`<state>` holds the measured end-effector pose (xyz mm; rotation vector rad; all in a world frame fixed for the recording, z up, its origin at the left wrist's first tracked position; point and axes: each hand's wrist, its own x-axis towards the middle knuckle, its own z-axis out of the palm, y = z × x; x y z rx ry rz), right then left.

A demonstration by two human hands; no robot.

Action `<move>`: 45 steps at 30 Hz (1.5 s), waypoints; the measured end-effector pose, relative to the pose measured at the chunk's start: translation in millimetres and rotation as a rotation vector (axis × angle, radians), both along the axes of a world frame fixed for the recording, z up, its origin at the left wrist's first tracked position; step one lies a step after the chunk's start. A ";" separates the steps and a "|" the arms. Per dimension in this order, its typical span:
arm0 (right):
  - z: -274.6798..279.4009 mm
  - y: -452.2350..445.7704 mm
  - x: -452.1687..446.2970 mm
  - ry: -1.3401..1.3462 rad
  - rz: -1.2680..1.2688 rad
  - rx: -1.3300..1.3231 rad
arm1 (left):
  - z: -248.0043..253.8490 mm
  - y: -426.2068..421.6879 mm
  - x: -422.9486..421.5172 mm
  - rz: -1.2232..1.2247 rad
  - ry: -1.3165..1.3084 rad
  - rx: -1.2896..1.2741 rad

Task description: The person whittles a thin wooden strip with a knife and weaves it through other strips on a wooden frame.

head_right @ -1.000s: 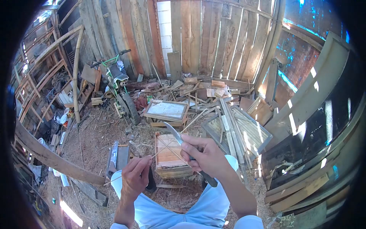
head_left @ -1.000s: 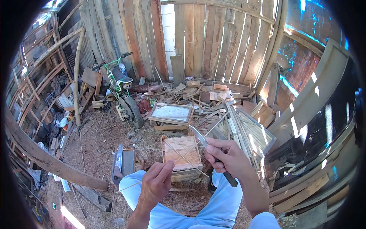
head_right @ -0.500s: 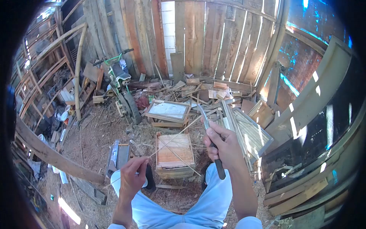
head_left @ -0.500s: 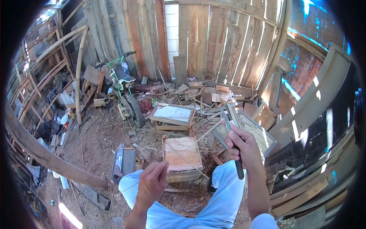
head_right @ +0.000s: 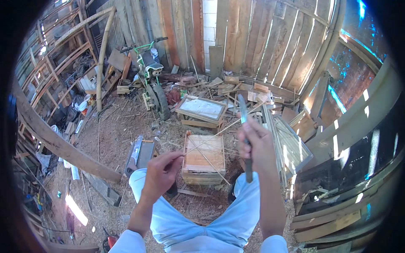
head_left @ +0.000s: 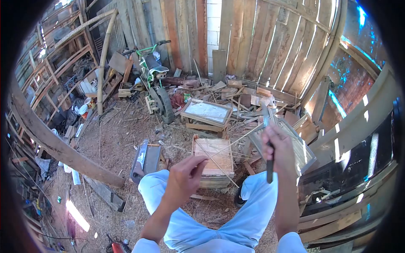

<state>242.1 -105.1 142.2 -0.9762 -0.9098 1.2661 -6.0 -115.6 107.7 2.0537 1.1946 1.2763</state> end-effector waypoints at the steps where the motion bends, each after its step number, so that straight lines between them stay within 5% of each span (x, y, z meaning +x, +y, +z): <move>1: 3.4 2.1 8.7 0.021 -0.062 0.037 | -8.6 2.4 -10.3 -0.002 -0.009 -0.005; 6: 6.6 2.2 16.0 0.032 -0.107 0.085 | -19.3 3.4 -33.9 -0.013 0.007 -0.145; 10: -29.0 -7.7 -38.7 -0.156 0.116 -0.147 | -12.8 2.3 -3.8 -0.016 -0.023 -0.050; 18: -15.7 -25.2 -60.9 -0.003 0.425 -0.207 | -6.6 -3.8 7.5 -0.005 -0.030 0.056; 28: -16.3 -21.7 -37.5 -0.045 0.195 -0.095 | -16.4 -10.6 -3.9 -0.006 -0.058 -0.080; 32: -25.9 -31.0 -49.5 -0.233 0.255 -0.061 | -12.5 -13.5 0.6 -0.035 -0.114 -0.187; 37: -30.7 -35.2 -57.9 -0.075 0.504 -0.158 | -9.3 -13.7 6.2 -0.039 -0.089 -0.040; 45: -17.8 -37.9 -55.3 -0.168 0.481 -0.187 | 4.3 -24.1 2.9 -0.034 -0.011 -0.059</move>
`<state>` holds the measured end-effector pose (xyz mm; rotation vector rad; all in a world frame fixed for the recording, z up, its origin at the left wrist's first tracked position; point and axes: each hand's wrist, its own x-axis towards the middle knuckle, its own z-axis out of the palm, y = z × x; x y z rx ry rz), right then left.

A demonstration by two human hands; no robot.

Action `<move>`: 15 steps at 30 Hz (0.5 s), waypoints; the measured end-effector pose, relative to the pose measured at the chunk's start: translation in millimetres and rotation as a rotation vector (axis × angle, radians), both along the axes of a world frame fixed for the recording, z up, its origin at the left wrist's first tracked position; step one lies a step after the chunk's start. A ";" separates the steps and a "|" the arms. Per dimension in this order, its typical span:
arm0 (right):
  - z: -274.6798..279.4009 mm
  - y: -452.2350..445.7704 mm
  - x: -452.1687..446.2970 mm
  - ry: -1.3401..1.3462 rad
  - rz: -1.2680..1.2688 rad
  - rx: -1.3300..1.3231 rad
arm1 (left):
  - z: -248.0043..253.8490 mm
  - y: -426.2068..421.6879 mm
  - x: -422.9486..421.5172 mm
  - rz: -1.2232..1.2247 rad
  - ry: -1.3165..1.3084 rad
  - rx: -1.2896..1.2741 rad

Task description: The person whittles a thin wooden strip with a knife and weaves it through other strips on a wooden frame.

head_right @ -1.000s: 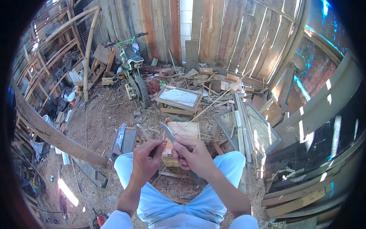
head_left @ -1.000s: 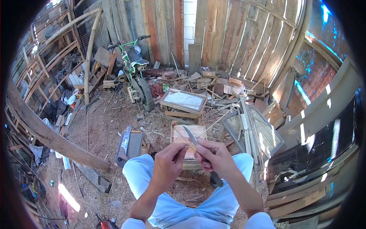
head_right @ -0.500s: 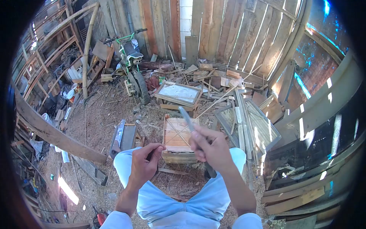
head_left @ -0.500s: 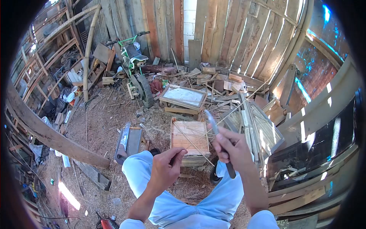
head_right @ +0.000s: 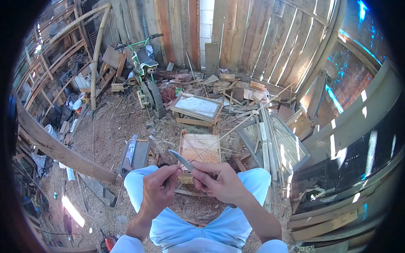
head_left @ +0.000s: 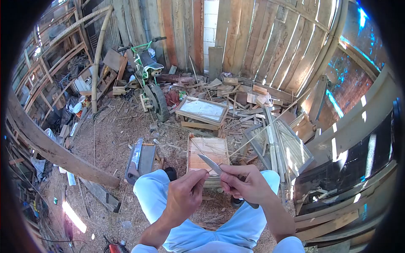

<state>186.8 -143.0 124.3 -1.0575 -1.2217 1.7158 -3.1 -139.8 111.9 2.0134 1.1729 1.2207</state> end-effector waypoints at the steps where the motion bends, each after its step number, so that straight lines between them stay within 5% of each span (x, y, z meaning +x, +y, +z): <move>1: 0.4 1.4 0.7 -0.006 0.006 -0.006 | 0.9 -0.2 -0.1 0.003 0.019 0.001; 11: 3.7 16.0 10.6 -0.178 -0.203 0.150 | -5.7 -7.5 -11.4 0.078 0.038 0.005; 15: 12.4 20.0 16.1 0.073 -0.245 0.011 | -8.4 -3.7 -15.5 0.052 0.036 -0.006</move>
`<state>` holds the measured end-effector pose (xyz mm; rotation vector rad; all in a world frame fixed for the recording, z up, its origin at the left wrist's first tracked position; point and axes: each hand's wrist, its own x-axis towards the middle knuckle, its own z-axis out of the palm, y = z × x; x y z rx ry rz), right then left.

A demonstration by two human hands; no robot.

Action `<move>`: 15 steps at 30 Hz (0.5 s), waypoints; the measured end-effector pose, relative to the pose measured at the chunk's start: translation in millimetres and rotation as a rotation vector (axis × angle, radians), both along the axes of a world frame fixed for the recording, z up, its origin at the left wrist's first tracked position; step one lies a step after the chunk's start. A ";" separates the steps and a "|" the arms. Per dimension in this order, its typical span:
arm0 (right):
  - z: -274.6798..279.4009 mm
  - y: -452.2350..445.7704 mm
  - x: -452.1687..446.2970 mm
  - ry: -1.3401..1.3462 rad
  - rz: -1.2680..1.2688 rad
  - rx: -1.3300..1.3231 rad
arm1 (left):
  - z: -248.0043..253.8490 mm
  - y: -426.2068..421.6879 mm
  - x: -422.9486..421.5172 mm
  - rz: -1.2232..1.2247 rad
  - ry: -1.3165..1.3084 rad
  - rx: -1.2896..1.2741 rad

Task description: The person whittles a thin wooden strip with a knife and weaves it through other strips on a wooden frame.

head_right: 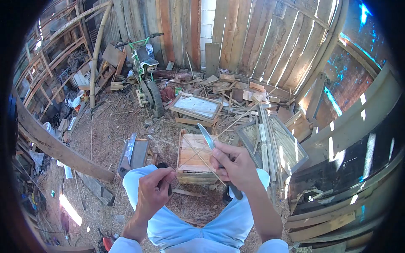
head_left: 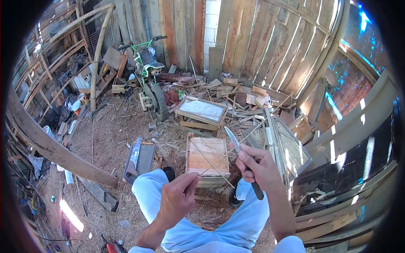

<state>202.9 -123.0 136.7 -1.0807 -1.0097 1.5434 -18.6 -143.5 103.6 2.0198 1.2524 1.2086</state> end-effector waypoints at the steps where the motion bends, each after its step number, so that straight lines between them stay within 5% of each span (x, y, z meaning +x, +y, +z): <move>1: -1.5 -2.7 -2.7 0.007 0.007 0.002 | 0.6 1.7 1.0 -0.003 -0.030 -0.057; 7: -19.2 -15.3 -22.5 0.041 0.227 -0.002 | 1.3 3.4 6.3 -0.029 -0.050 -0.034; 11: -5.1 -5.5 3.6 0.004 0.010 0.025 | -1.8 1.8 -2.9 -0.020 -0.036 -0.063; 15: -6.4 -9.6 7.8 -0.054 0.066 0.024 | -5.0 3.3 -0.7 -0.028 -0.053 -0.027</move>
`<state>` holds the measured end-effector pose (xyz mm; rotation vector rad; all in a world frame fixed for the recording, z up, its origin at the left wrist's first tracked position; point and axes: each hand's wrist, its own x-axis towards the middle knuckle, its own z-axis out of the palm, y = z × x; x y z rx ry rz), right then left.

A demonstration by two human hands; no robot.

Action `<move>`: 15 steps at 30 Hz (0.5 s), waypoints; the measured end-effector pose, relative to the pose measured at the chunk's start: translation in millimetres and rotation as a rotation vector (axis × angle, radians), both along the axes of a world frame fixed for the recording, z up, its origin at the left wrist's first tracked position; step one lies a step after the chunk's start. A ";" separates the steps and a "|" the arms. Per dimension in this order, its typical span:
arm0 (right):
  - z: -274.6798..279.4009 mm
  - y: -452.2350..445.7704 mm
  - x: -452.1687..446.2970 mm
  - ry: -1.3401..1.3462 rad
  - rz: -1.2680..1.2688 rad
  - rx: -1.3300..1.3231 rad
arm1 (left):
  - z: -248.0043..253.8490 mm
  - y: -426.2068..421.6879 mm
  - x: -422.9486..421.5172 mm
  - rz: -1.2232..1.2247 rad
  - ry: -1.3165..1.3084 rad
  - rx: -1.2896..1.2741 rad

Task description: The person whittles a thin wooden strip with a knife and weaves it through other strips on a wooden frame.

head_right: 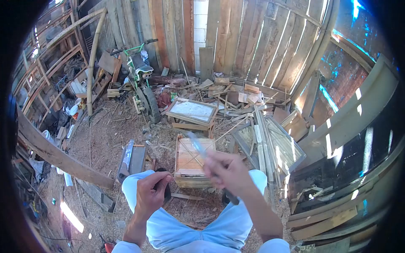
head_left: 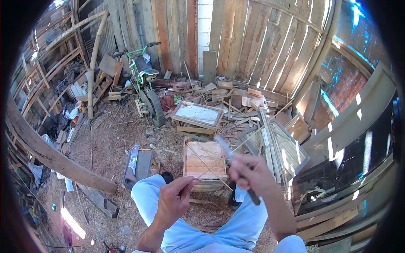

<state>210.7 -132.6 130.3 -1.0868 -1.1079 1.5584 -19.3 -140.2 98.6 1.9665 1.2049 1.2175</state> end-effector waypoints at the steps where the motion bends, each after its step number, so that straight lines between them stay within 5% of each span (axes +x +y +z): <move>1: -2.1 -2.4 -6.4 -0.001 -0.004 0.002 | 3.2 0.3 2.7 -0.009 -0.007 -0.046; 4: -5.6 -4.7 -14.5 0.164 0.165 -0.040 | 4.2 2.6 8.4 -0.025 -0.036 -0.074; 8: 2.2 2.4 4.7 0.165 -0.013 -0.024 | 1.7 3.1 1.1 -0.031 -0.033 -0.073; 15: -0.4 -1.5 0.8 0.106 0.054 -0.075 | -0.4 4.5 3.5 0.015 -0.030 -0.001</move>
